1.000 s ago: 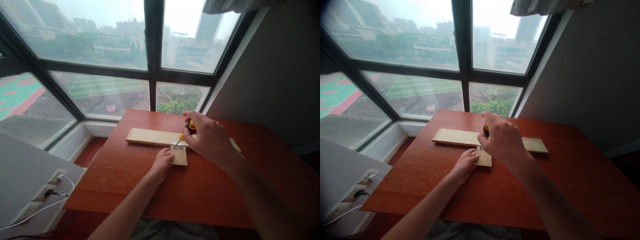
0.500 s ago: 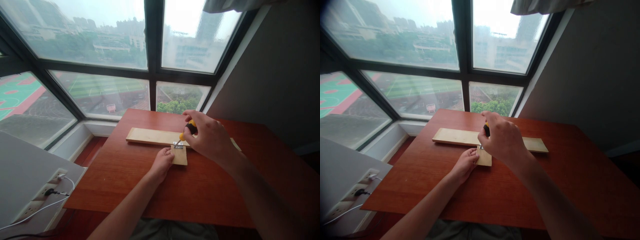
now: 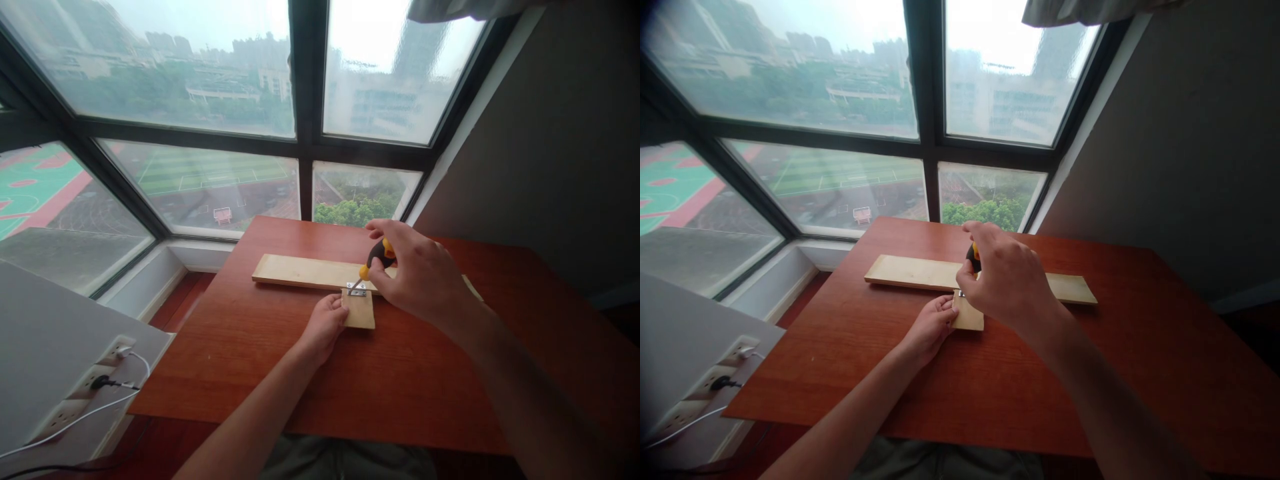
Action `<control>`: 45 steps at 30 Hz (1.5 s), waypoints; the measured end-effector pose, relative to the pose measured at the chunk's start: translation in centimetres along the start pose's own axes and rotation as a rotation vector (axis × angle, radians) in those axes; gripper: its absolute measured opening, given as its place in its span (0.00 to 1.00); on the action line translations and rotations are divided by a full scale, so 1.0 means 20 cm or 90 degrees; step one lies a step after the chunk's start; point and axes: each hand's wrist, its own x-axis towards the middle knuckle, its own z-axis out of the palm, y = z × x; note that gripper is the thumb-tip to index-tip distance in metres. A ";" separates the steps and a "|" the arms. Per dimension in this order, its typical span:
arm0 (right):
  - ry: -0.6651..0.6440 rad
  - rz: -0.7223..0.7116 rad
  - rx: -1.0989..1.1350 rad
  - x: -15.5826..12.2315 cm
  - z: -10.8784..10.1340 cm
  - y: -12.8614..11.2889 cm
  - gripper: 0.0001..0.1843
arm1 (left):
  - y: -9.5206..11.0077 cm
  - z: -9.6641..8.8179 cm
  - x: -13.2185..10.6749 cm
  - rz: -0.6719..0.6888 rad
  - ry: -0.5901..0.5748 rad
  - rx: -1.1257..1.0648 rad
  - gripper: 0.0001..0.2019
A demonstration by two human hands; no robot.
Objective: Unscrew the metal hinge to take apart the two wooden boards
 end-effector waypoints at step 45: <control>-0.022 0.016 -0.071 0.03 0.00 0.00 0.16 | 0.04 0.03 0.02 -0.075 0.023 0.023 0.08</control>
